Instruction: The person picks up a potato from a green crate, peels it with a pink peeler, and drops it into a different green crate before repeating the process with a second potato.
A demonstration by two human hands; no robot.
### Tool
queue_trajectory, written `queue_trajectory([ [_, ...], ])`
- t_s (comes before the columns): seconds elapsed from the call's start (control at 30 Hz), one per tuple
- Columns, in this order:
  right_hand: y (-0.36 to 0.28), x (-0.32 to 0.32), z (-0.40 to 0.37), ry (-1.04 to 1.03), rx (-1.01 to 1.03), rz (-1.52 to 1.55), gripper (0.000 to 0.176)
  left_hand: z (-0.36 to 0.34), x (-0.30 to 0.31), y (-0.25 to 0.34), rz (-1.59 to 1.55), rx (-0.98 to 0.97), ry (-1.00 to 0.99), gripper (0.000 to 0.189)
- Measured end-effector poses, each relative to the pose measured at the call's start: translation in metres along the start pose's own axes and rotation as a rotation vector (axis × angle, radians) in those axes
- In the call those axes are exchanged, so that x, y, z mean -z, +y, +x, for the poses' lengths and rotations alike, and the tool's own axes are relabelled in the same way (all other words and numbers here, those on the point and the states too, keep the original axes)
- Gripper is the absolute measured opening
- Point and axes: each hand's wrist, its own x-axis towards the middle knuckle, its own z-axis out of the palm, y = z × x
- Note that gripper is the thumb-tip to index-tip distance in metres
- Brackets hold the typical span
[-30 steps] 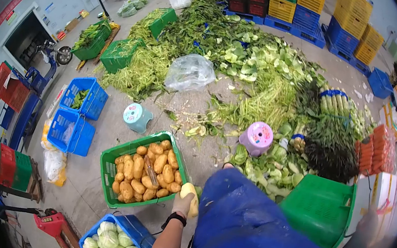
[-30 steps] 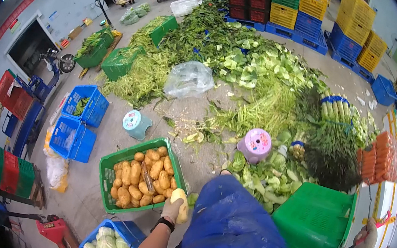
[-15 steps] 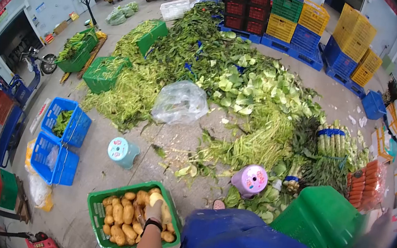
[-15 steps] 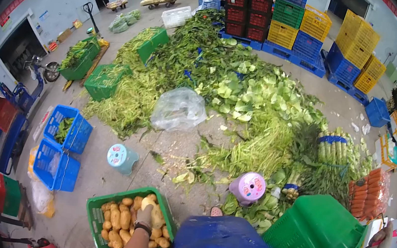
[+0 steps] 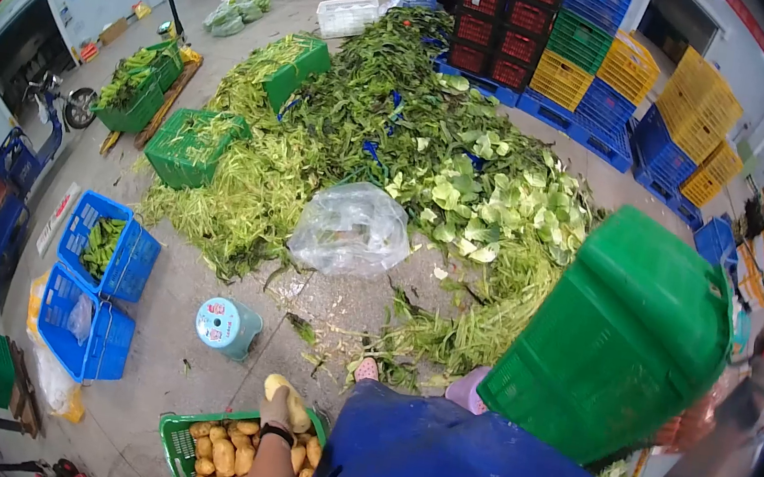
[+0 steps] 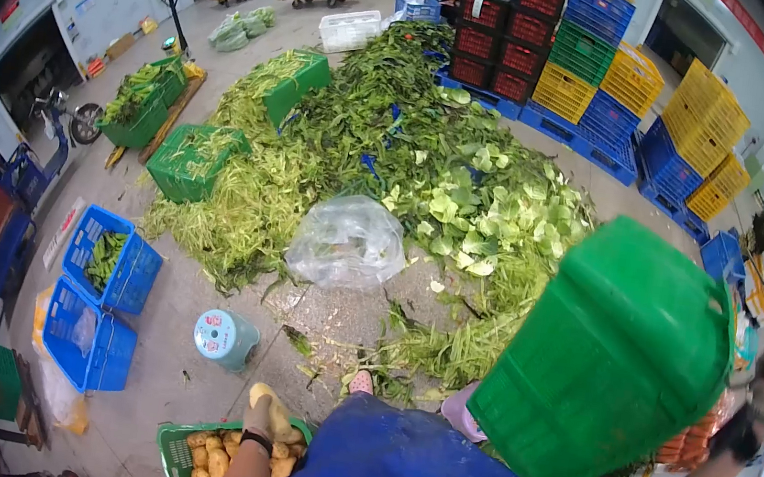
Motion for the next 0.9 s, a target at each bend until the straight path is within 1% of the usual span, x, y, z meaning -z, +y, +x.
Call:
queue_trajectory([
  [0.03,0.004,0.006,0.050,-0.204,-0.093,0.024,0.015,0.008,-0.001,0.008,-0.007,0.013,0.004,0.061],
  [0.07,0.014,-0.003,0.089,-0.412,-0.182,0.060,0.018,0.019,-0.005,0.020,-0.017,-0.025,-0.005,0.059],
  [0.1,0.031,-0.034,0.116,-0.428,-0.179,0.068,0.018,0.032,-0.013,0.034,-0.030,-0.070,-0.012,0.057],
  [0.13,0.052,-0.068,0.125,-0.388,-0.186,-0.055,0.020,0.042,-0.014,0.049,-0.023,-0.114,-0.017,0.055],
  [0.17,0.070,-0.093,0.127,-0.339,-0.195,-0.186,0.021,0.040,-0.017,0.069,0.002,-0.121,-0.089,0.054],
  [0.2,0.090,-0.108,0.126,-0.328,-0.205,-0.192,0.021,0.044,-0.021,0.082,0.017,-0.115,-0.087,0.054],
  [0.27,0.137,-0.139,0.130,-0.388,-0.220,-0.432,0.026,0.053,-0.034,0.098,-0.007,-0.030,-0.071,0.056],
  [0.3,0.163,-0.155,0.116,-0.380,-0.252,-0.463,0.029,0.062,-0.038,0.099,-0.001,-0.029,-0.073,0.057],
  [0.33,0.192,-0.157,0.114,-0.347,-0.274,-0.561,0.029,0.063,-0.044,0.101,0.011,-0.024,-0.064,0.057],
  [0.37,0.221,-0.164,0.106,-0.330,-0.358,-0.615,0.028,0.063,-0.052,0.104,-0.002,-0.043,-0.052,0.056],
  [0.4,0.250,-0.176,0.085,-0.262,-0.420,-0.713,0.028,0.061,-0.059,0.105,-0.007,-0.059,-0.044,0.056],
  [0.43,0.288,-0.164,0.077,-0.245,-0.497,-0.675,0.028,0.056,-0.063,0.103,0.015,-0.054,-0.035,0.056],
  [0.47,0.334,-0.152,0.065,-0.164,-0.534,-0.656,0.028,0.051,-0.068,0.101,-0.004,-0.034,-0.057,0.054],
  [0.5,0.376,-0.148,0.059,-0.172,-0.583,-0.680,0.028,0.045,-0.080,0.099,-0.041,-0.019,-0.081,0.053],
  [0.53,0.434,-0.121,0.059,-0.140,-0.645,-0.706,0.028,0.040,-0.087,0.099,-0.068,-0.012,-0.100,0.051],
  [0.57,0.465,-0.128,0.043,-0.064,-0.811,-0.609,0.028,0.040,-0.089,0.089,-0.082,-0.007,-0.093,0.049],
  [0.6,0.503,-0.135,0.026,-0.043,-0.793,-0.660,0.025,0.041,-0.089,0.079,-0.101,0.085,-0.075,0.049],
  [0.63,0.541,-0.121,0.016,-0.084,-0.878,-0.568,0.025,0.032,-0.096,0.079,-0.062,0.052,-0.091,0.049],
  [0.67,0.552,-0.138,-0.002,-0.064,-1.051,-0.451,0.028,0.017,-0.100,0.084,-0.007,0.028,-0.110,0.049],
  [0.73,0.569,-0.163,-0.035,-0.110,-1.203,-0.376,0.030,-0.001,-0.112,0.088,0.024,0.041,-0.122,0.049],
  [0.8,0.585,-0.173,-0.049,-0.113,-1.250,-0.346,0.029,-0.013,-0.123,0.094,0.048,0.056,-0.149,0.048],
  [0.87,0.593,-0.175,-0.056,-0.218,-1.245,-0.458,0.028,-0.023,-0.139,0.099,0.008,0.104,-0.147,0.045],
  [0.9,0.593,-0.176,-0.057,-0.202,-1.247,-0.458,0.028,-0.029,-0.149,0.106,0.018,0.165,-0.111,0.046],
])
